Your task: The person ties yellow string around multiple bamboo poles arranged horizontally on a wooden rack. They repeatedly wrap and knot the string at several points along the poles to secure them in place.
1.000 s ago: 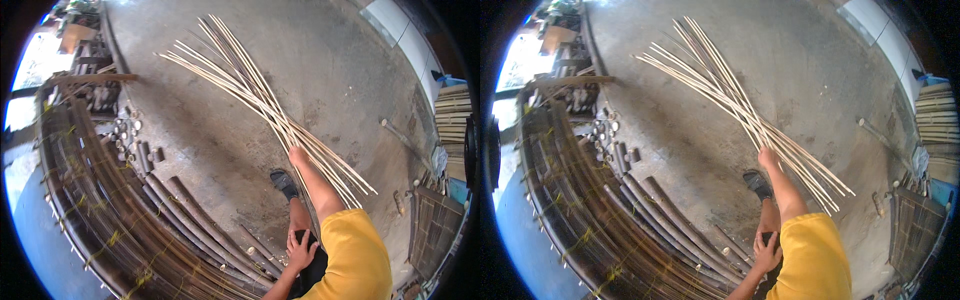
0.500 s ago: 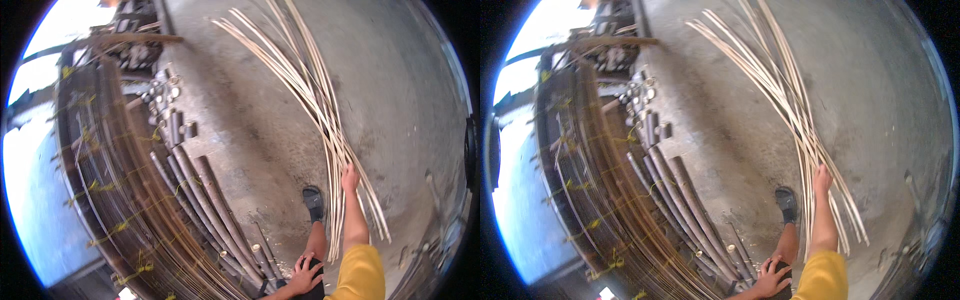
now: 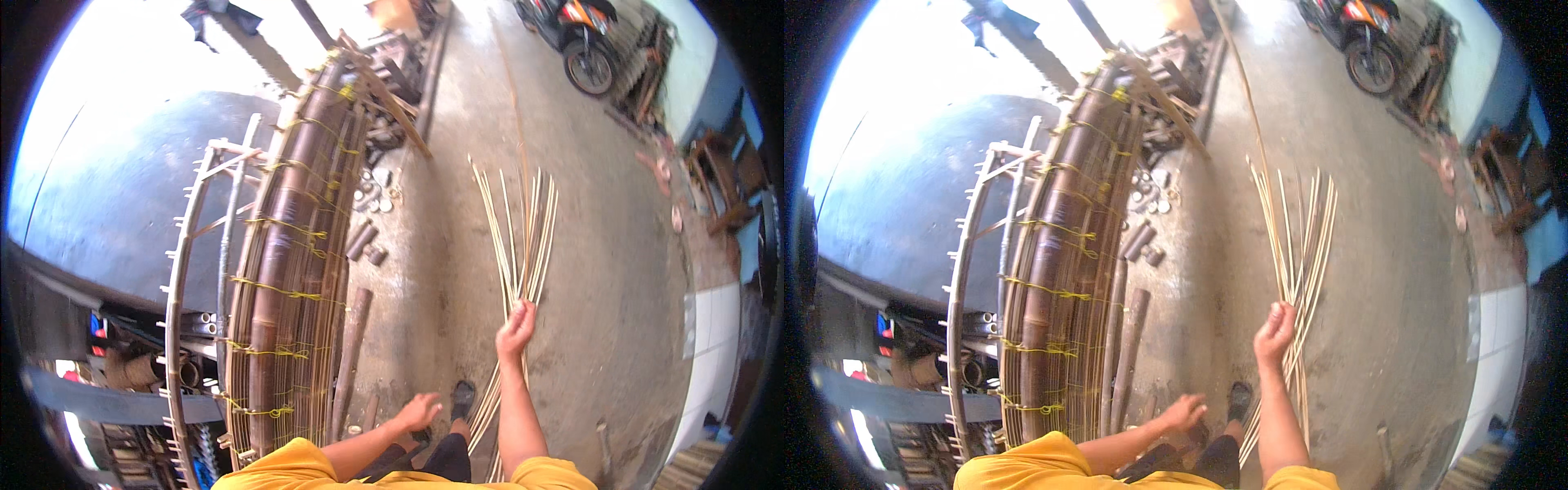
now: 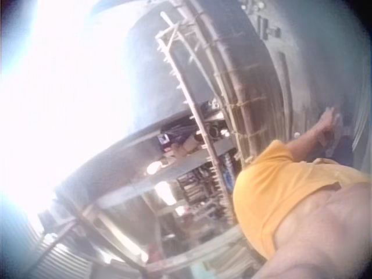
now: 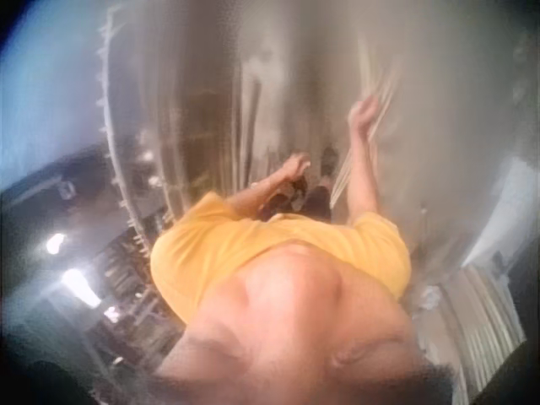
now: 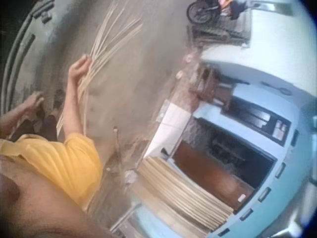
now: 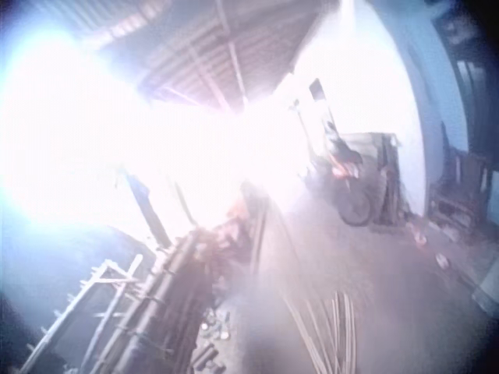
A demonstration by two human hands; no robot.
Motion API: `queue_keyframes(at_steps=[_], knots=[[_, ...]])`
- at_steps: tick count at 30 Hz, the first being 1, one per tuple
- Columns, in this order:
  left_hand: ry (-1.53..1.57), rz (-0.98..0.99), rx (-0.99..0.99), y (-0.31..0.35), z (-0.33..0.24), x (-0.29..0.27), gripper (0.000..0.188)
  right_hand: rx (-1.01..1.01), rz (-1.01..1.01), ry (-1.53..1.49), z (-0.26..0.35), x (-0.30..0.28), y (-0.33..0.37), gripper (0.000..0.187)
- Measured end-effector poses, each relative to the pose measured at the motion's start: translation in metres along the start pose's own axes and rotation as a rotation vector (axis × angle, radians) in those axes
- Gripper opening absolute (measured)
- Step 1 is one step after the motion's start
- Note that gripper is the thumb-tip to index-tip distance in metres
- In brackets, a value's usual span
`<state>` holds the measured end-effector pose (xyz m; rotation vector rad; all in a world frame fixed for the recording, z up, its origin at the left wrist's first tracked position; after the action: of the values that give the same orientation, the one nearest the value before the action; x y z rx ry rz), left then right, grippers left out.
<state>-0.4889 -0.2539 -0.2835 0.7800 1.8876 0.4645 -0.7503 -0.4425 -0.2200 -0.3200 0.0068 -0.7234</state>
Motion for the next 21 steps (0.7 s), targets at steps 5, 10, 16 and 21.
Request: queue_keyframes(at_steps=[5, 10, 16, 21], knots=[[0.149, -0.794, 0.135, 0.021, -0.029, -0.205, 0.045, 0.324, 0.445, -0.755, 0.149, 0.189, -0.004, 0.031], [0.499, -0.912, -0.188, 0.148, 0.015, -0.278, 0.03, 0.87, 0.639, -1.057, 0.282, 0.314, 0.093, 0.032], [0.458, -1.143, -0.587, 0.311, 0.081, -0.275, 0.034, 1.071, 0.92, -0.958, 0.289, 0.364, 0.245, 0.032], [0.395, -0.86, -0.896, 0.403, 0.136, -0.288, 0.039, 1.331, 1.423, -0.586, 0.261, 0.386, 0.32, 0.032]])
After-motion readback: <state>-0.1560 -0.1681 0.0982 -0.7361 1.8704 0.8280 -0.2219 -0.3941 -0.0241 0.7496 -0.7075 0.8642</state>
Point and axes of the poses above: each hand's wrist, its own y-axis away from the middle knuckle, its own x-axis out of the palm, z = x × y, the point moved 1 cm from there along -y, towards the middle knuckle, and after that the axes turned 12 degrees about -y, right-handed, at the moved point
